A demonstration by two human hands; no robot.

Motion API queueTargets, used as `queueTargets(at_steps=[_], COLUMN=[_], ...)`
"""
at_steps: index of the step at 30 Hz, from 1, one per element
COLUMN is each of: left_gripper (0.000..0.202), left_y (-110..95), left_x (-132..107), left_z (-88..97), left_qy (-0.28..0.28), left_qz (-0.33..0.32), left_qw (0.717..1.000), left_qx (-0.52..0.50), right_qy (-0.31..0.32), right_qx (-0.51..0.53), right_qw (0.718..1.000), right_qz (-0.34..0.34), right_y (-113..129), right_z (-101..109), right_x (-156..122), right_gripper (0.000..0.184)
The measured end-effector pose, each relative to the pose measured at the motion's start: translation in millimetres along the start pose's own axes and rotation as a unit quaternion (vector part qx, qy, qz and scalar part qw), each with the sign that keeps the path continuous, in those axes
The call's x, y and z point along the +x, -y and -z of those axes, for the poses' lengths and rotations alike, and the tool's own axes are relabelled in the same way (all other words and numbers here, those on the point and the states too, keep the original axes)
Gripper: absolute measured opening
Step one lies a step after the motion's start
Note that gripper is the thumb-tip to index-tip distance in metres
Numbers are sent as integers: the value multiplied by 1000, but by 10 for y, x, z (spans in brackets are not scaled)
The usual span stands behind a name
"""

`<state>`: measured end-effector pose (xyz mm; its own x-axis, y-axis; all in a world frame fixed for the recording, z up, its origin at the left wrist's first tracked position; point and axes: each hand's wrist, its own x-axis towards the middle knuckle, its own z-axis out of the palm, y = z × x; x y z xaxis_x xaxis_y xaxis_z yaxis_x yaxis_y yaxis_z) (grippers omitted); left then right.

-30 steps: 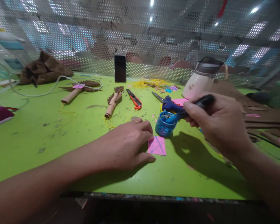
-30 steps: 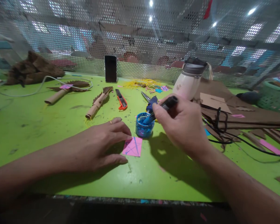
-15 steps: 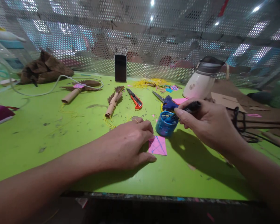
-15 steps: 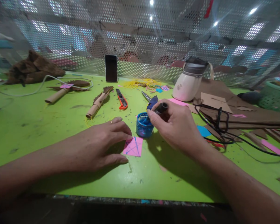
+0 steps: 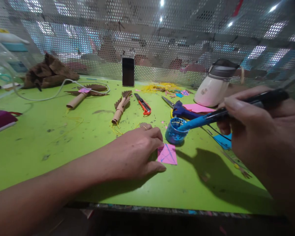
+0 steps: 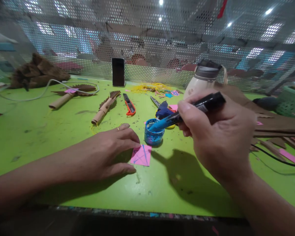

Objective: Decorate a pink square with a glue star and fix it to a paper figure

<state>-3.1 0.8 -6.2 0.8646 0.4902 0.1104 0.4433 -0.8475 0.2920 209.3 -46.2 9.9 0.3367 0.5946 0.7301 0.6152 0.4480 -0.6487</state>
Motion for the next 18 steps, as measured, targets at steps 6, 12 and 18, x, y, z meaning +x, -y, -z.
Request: queueTargets(at_steps=[6, 12, 18], left_gripper=[25, 23, 22], left_y=[13, 4, -2], left_x=[-4, -5, -3], left_z=[-13, -20, -11], left_qy=[-9, -13, -10], left_qz=[-4, -3, -1], left_qw=[1000, 1000, 1000], left_qx=[-10, -3, -2], right_qy=[131, 195, 215], right_qx=[-46, -65, -74], right_qw=[989, 977, 971], right_qz=[49, 65, 70], right_y=[23, 8, -6], right_z=[-18, -75, -97], right_x=[-112, -124, -136], right_gripper=[13, 12, 11])
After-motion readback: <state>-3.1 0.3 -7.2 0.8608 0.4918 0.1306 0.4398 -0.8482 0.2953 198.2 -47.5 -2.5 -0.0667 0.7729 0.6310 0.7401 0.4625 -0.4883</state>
